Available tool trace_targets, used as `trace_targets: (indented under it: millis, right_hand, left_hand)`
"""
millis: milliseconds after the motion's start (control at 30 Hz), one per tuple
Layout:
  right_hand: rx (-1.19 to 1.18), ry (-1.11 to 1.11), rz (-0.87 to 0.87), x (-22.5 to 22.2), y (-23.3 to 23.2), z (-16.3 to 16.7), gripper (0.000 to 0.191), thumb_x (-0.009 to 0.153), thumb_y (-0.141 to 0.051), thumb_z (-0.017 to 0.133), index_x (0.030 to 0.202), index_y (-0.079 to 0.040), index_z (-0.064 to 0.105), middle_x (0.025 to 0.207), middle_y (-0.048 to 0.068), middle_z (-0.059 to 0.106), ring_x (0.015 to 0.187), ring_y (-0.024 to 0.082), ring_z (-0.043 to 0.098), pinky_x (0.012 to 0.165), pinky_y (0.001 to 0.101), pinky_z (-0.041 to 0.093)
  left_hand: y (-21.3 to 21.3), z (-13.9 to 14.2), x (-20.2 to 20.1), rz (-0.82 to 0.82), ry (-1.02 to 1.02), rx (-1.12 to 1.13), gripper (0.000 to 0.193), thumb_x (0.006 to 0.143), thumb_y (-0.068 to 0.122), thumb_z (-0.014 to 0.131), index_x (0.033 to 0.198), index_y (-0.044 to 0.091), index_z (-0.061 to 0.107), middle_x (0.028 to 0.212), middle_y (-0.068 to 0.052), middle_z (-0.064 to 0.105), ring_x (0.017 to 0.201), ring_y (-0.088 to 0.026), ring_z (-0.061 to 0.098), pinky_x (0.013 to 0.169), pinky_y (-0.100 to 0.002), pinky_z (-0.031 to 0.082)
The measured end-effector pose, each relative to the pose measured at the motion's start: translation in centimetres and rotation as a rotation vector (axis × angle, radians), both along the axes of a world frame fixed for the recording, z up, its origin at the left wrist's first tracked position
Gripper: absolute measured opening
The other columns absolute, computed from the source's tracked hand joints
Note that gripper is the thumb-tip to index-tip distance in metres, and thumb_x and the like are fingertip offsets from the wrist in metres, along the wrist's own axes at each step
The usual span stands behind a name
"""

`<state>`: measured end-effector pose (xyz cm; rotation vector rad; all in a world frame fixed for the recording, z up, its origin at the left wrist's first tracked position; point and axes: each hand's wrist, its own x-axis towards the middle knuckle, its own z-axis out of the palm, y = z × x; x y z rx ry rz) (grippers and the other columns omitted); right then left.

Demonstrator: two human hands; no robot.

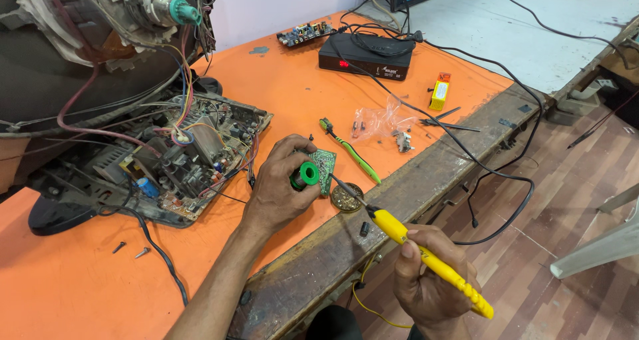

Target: The person solders components on a green circuit board at a repair bench, holding the board steady with one hand while applying a soldering iron with the other. They feed solder wire from a spool, reposition the board, and continue soldering joints throughout the episode.

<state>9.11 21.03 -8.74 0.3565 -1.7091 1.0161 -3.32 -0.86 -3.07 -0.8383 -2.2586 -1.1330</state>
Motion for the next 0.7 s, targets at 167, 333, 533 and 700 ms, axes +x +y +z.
trace_targets:
  millis: [167,333,533,700]
  right_hand:
    - [-0.002,-0.003,-0.024,-0.04,0.18,-0.11,0.025,0.101,-0.012,0.064,0.114,0.002,0.049,0.094,0.014,0.071,0.077,0.019,0.073,0.064,0.0251,0.058]
    - [-0.023,-0.018,-0.04,0.04,0.24,-0.1,0.024,0.101,-0.012,0.063,0.115,0.002,0.05,0.096,0.015,0.071,0.074,0.016,0.071,0.062,0.0233,0.057]
    - [-0.025,-0.02,-0.002,0.02,-0.06,-0.08,0.025,0.102,-0.014,0.064,0.115,0.002,0.05,0.095,0.015,0.071,0.077,0.017,0.072,0.064,0.0238,0.057]
    - [0.011,-0.033,-0.046,-0.01,0.07,-0.06,0.026,0.099,-0.014,0.065,0.114,0.002,0.05,0.093,0.016,0.072,0.076,0.018,0.073,0.068,0.0266,0.058]
  left_hand:
    - [0.11,0.14,-0.05,0.008,-0.003,-0.016,0.023,0.068,0.01,0.078,0.084,-0.002,0.065,0.117,-0.013,0.062,0.117,-0.031,0.063,0.09,-0.043,0.053]
    - [-0.04,-0.03,-0.09,0.012,0.009,-0.018,0.022,0.07,0.009,0.076,0.086,-0.002,0.066,0.119,-0.013,0.062,0.118,-0.031,0.063,0.092,-0.043,0.053]
    - [0.0,-0.41,-0.3,0.018,-0.008,-0.025,0.02,0.07,0.009,0.075,0.085,-0.001,0.066,0.12,-0.013,0.061,0.12,-0.03,0.062,0.092,-0.043,0.055]
    - [0.13,-0.41,-0.37,0.017,-0.01,-0.027,0.022,0.07,0.011,0.078,0.084,-0.002,0.066,0.118,-0.012,0.062,0.12,-0.03,0.062,0.093,-0.042,0.055]
